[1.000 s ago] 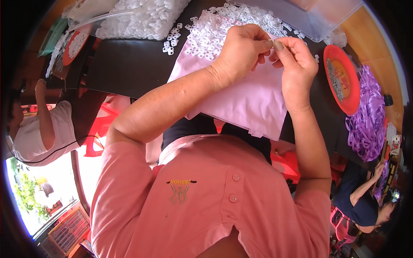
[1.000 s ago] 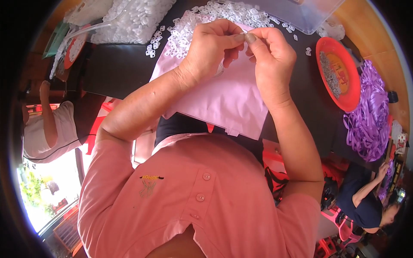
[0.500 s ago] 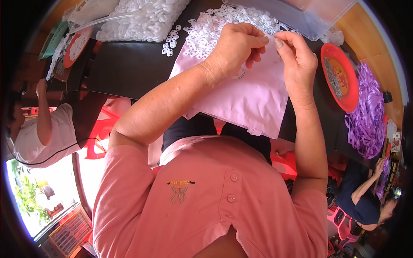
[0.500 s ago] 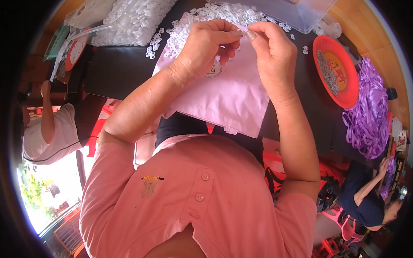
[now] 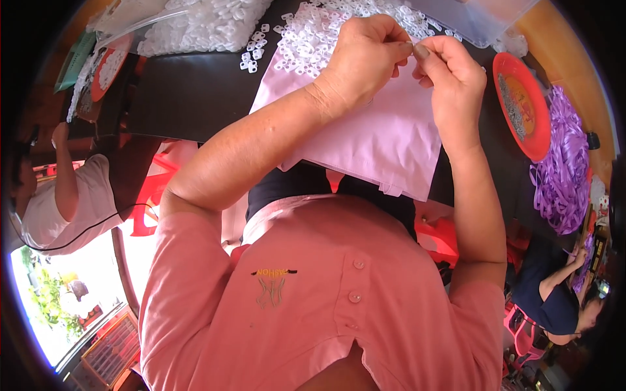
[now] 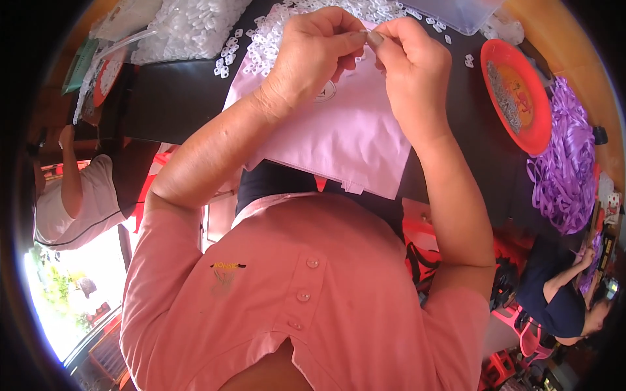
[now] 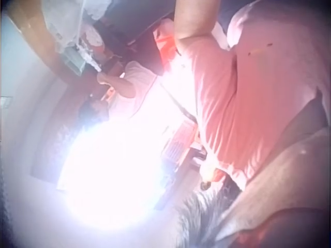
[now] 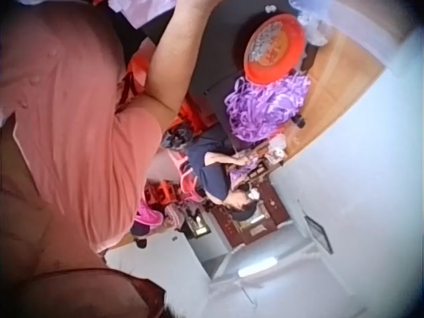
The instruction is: Sorting and inspecting small white plastic components from a pile on a workbench.
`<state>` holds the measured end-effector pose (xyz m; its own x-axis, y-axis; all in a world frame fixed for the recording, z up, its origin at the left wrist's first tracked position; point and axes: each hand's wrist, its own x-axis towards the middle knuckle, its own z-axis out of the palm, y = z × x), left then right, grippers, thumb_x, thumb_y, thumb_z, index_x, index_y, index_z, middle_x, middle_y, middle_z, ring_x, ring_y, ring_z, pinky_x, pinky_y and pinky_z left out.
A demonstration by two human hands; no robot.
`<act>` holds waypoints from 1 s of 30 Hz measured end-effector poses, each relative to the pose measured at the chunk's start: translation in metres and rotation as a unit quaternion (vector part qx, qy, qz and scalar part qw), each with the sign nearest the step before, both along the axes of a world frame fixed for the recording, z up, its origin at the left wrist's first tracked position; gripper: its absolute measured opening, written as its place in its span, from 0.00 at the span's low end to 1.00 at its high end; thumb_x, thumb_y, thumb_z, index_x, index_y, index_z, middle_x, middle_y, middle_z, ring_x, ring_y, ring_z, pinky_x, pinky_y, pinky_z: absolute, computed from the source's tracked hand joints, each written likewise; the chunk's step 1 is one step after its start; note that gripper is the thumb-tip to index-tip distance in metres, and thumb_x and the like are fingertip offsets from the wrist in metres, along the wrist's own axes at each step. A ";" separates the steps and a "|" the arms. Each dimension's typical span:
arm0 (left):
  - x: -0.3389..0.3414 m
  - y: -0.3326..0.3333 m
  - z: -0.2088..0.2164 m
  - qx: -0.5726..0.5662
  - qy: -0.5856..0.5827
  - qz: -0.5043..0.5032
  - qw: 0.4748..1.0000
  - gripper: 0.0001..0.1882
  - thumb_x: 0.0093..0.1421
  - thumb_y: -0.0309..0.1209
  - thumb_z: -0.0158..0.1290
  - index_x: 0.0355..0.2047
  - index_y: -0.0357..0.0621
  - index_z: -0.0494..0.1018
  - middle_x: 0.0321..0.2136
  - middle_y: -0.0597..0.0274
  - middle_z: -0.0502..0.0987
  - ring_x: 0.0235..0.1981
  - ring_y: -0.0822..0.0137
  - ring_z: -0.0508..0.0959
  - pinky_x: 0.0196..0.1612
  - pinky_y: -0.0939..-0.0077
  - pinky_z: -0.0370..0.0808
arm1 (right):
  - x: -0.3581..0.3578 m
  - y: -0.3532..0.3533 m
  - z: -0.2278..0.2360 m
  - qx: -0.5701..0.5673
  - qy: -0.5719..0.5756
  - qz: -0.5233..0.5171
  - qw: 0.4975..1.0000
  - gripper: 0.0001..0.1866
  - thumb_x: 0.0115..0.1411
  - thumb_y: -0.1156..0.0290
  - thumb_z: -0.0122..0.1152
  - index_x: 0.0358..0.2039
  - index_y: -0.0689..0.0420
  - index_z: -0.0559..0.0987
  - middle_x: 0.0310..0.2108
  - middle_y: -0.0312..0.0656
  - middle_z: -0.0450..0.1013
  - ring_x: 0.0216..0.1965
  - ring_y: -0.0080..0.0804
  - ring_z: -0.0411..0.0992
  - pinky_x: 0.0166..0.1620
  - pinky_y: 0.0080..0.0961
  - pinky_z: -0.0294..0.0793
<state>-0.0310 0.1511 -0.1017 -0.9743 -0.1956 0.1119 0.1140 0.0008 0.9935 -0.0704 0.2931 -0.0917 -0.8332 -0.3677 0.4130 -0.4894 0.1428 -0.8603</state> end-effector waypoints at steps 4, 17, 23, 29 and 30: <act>-0.004 -0.005 0.003 0.053 0.000 -0.003 0.999 0.07 0.58 0.25 0.55 0.28 0.31 0.74 0.19 0.61 0.75 0.17 0.73 0.74 0.17 0.76 0.70 | 0.000 -0.003 -0.003 -0.030 -0.072 -0.004 0.997 0.04 0.59 0.75 0.61 0.30 0.62 0.78 0.21 0.32 0.72 0.24 0.16 0.68 0.27 0.15 0.67; -0.010 -0.021 0.007 0.199 -0.042 -0.015 0.979 0.07 0.60 0.27 0.55 0.31 0.34 0.72 0.23 0.59 0.75 0.20 0.70 0.74 0.20 0.77 0.68 | -0.023 0.016 -0.001 -0.074 -0.036 -0.056 0.995 0.04 0.58 0.78 0.61 0.35 0.62 0.80 0.26 0.32 0.74 0.26 0.16 0.67 0.32 0.14 0.68; -0.010 -0.020 0.007 0.187 -0.034 -0.025 0.981 0.07 0.60 0.27 0.55 0.31 0.34 0.72 0.22 0.60 0.75 0.19 0.71 0.74 0.19 0.78 0.67 | -0.023 0.013 -0.003 -0.015 0.101 -0.057 0.993 0.05 0.58 0.77 0.63 0.35 0.62 0.79 0.28 0.34 0.77 0.29 0.19 0.72 0.35 0.17 0.72; -0.008 -0.013 0.008 0.136 -0.041 -0.027 0.990 0.06 0.60 0.27 0.55 0.31 0.35 0.73 0.21 0.62 0.75 0.18 0.73 0.73 0.17 0.80 0.66 | -0.021 0.010 0.002 0.008 0.165 -0.034 0.986 0.06 0.57 0.79 0.63 0.36 0.61 0.78 0.28 0.37 0.77 0.29 0.22 0.73 0.35 0.19 0.73; -0.008 -0.012 0.008 0.122 -0.042 -0.027 0.991 0.06 0.60 0.27 0.55 0.31 0.35 0.73 0.21 0.62 0.75 0.18 0.74 0.73 0.17 0.80 0.66 | -0.021 0.009 0.001 0.008 0.164 -0.034 0.986 0.06 0.57 0.79 0.63 0.36 0.61 0.78 0.28 0.37 0.77 0.29 0.22 0.73 0.35 0.19 0.73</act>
<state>-0.0390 0.1394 -0.0935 -0.9880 -0.1540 -0.0146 0.0237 -0.2444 0.9694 -0.0918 0.3021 -0.0906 -0.6780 -0.3245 0.6596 -0.7304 0.1969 -0.6540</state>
